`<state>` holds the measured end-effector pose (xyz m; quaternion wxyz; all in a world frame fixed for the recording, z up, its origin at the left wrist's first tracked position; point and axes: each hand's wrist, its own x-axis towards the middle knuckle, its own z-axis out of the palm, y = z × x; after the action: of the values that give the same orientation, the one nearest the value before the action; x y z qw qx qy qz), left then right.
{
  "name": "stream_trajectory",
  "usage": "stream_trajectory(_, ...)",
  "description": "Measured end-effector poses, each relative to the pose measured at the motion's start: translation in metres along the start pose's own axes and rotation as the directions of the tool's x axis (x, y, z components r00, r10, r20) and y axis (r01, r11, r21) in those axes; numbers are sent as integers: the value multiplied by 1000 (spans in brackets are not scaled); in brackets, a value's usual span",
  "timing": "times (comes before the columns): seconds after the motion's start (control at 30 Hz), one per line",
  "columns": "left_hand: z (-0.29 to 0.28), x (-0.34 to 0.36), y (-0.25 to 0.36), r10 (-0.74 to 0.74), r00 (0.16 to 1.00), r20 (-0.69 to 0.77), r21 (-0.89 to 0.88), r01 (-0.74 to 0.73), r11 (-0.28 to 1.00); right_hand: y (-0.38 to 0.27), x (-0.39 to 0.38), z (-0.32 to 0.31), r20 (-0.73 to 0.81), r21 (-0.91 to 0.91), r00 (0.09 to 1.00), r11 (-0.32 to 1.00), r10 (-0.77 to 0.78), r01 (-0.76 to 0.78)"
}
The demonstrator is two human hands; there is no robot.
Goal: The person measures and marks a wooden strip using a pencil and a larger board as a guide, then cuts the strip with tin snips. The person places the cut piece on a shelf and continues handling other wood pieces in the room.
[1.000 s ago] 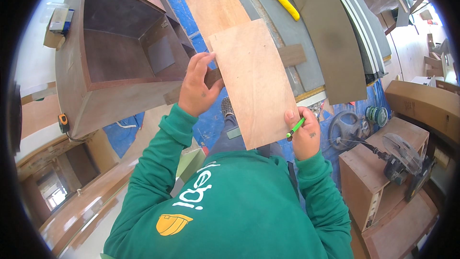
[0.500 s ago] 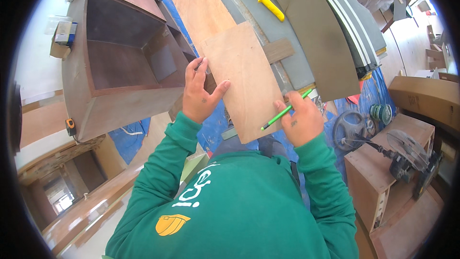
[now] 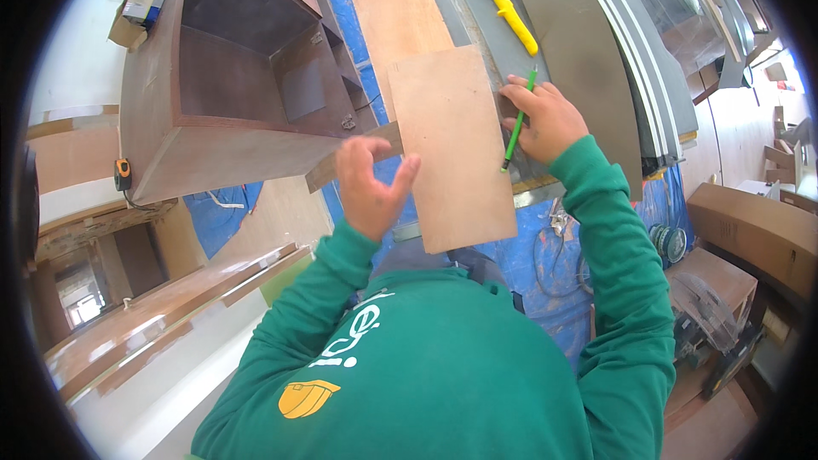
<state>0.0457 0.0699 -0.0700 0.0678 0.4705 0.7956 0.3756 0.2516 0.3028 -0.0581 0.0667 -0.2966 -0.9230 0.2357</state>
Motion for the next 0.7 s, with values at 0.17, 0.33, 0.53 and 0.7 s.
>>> stream_trajectory(0.17, -6, -17, 4, -443, 784, 435, -280, 585, 761, -3, 5, -1, 16, -5, 1000, 1000, -25, 25)
stream_trajectory(0.33, 1, -12, -2, -452, 726, 517, -304, 650, 696, 0, 8, -2, 14, 48, 999, 998, -53, 52)
stream_trajectory(0.53, 6, -28, 19, -513, 791, 333, -276, 602, 749, 9, 17, -4, 72, 35, 994, 996, -80, 77)
stream_trajectory(0.7, 3, -48, 41, -406, 891, 202, -148, 437, 887, 17, 21, -3, 86, 116, 987, 985, -138, 127)
